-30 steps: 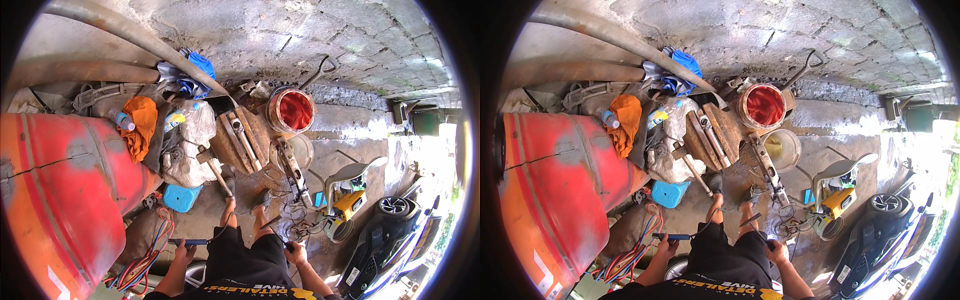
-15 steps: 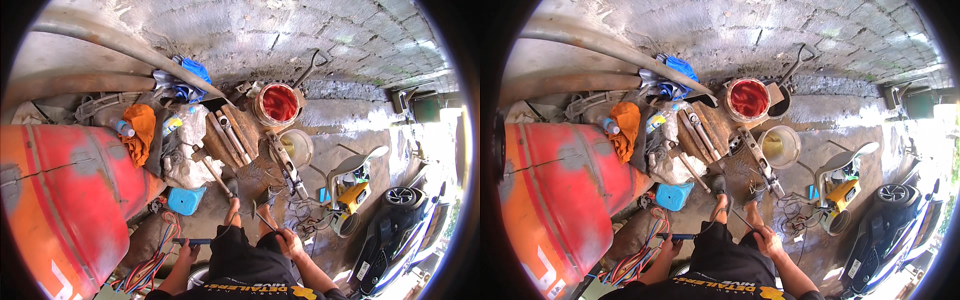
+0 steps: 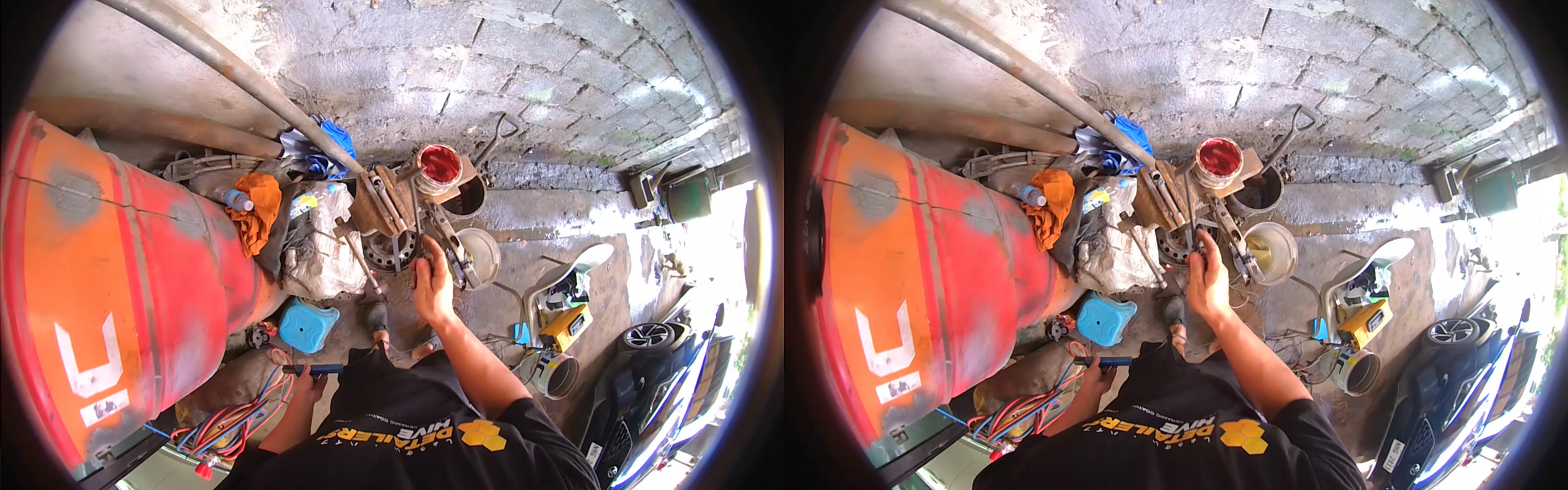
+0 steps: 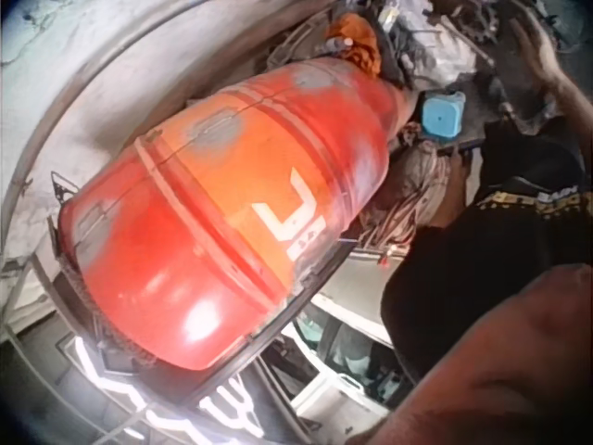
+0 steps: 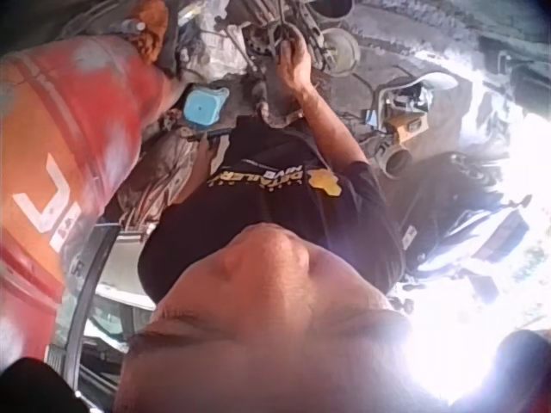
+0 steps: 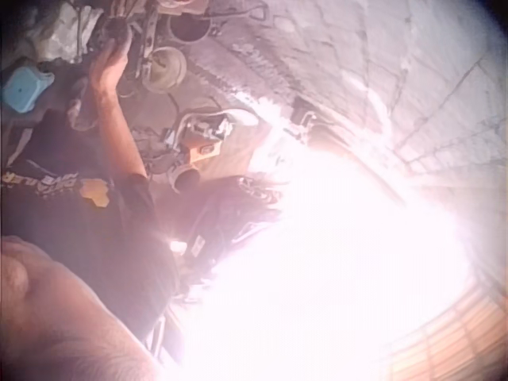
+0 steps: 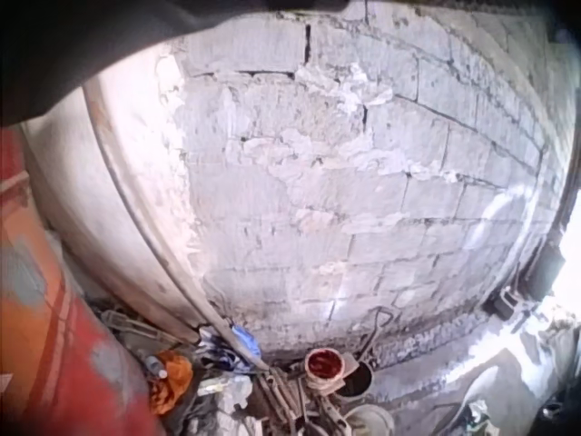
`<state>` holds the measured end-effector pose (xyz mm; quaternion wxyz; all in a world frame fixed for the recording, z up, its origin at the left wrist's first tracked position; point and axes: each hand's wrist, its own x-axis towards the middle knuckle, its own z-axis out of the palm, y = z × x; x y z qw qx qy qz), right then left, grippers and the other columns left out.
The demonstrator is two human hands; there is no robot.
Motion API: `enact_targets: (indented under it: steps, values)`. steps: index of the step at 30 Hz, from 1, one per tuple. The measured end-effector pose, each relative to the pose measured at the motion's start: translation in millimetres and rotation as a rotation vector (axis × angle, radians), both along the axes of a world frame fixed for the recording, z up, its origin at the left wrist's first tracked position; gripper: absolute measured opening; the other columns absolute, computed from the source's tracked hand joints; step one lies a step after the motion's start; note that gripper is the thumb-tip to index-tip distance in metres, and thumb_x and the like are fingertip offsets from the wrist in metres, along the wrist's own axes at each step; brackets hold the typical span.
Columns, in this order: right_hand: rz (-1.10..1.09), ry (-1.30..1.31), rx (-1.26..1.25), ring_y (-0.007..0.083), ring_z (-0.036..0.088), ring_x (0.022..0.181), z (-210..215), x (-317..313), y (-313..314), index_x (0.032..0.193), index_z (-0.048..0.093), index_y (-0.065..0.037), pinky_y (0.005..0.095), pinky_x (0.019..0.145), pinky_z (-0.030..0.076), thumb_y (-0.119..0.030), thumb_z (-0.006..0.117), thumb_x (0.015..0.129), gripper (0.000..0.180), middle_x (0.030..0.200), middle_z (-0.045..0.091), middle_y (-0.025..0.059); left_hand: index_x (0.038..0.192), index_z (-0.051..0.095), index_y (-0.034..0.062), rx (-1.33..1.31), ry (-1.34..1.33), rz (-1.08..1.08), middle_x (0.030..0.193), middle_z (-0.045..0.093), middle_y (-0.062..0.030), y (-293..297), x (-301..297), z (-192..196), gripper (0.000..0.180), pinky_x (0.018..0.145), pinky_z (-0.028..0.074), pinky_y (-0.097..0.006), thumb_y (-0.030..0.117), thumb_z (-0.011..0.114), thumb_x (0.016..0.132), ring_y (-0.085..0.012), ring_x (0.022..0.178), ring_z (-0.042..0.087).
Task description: The person welds a metal frame using a handheld welding torch. They repeatedly position the torch, strike an arc to fuse the metal, and inspect the joint. The person also uses a hammer to tap the welded area and adjusts the metal frame's position on a makeshift workbench.
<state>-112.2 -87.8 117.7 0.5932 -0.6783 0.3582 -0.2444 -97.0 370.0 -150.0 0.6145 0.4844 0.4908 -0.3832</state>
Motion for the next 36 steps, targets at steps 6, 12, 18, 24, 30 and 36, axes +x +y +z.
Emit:
enact_targets:
  steps: [6, 12, 18, 24, 30, 36]
  values:
    - [-0.003, -0.078, 0.014, 0.0099, 0.055, 0.064, -2, 9, 16, 0.153, 0.036, -0.007, 0.0252, 0.056, 0.047, -0.015, 0.046, 0.106, 0.049, 0.089, 0.060, 0.0056, 0.116, 0.054, 0.0131, -0.024, -0.032, 0.103, 0.107, 0.061, -0.0076, -5, 0, 18, 0.028, 0.093, 0.052, -0.052, 0.038, 0.057, 0.103, -0.0300, 0.103, 0.062]
    - [-0.032, 0.004, -0.164, 0.0334, 0.066, 0.080, -8, 0, 11, 0.147, 0.043, -0.003, 0.0410, 0.080, 0.052, -0.019, 0.050, 0.103, 0.047, 0.093, 0.068, 0.0201, 0.113, 0.055, 0.0102, -0.054, -0.084, 0.118, 0.101, 0.063, -0.0089, 7, -9, 18, 0.028, 0.090, 0.054, -0.052, 0.036, 0.057, 0.104, -0.0303, 0.098, 0.063]
    - [0.095, 0.140, -0.145, 0.0461, 0.058, 0.119, -1, -14, 8, 0.146, 0.044, -0.008, 0.0490, 0.099, 0.048, -0.017, 0.050, 0.101, 0.047, 0.128, 0.062, 0.0286, 0.103, 0.057, 0.0086, 0.044, -0.094, -0.019, 0.086, 0.059, -0.0059, -9, -2, 51, 0.032, 0.086, 0.055, -0.047, 0.041, 0.057, 0.103, -0.0260, 0.085, 0.060]
    - [0.391, 0.080, -0.528, 0.0423, 0.065, 0.091, -19, -112, 0, 0.130, 0.056, -0.007, 0.0506, 0.078, 0.054, -0.026, 0.060, 0.096, 0.039, 0.103, 0.065, 0.0197, 0.102, 0.056, 0.0083, 0.031, -0.107, -0.216, 0.085, 0.057, -0.0051, -33, -16, 74, 0.033, 0.085, 0.055, -0.045, 0.041, 0.057, 0.103, -0.0247, 0.084, 0.060]
    - [0.308, 0.547, -0.117, 0.0358, 0.063, 0.115, -113, -383, -19, 0.129, 0.062, -0.010, 0.0449, 0.098, 0.050, -0.034, 0.061, 0.095, 0.041, 0.125, 0.065, 0.0137, 0.101, 0.056, 0.0079, 0.030, -0.098, -0.327, 0.083, 0.056, -0.0042, -58, -32, 104, 0.034, 0.085, 0.055, -0.044, 0.042, 0.057, 0.103, -0.0234, 0.084, 0.059]
    - [-0.530, 0.837, 0.016, 0.0389, 0.062, 0.112, -268, -578, -48, 0.117, 0.064, -0.004, 0.0458, 0.098, 0.049, -0.030, 0.057, 0.097, 0.035, 0.118, 0.066, 0.0213, 0.100, 0.056, 0.0075, 0.067, -0.112, -0.383, 0.082, 0.055, -0.0034, -93, -60, 145, 0.035, 0.084, 0.055, -0.043, 0.043, 0.057, 0.103, -0.0221, 0.083, 0.058]
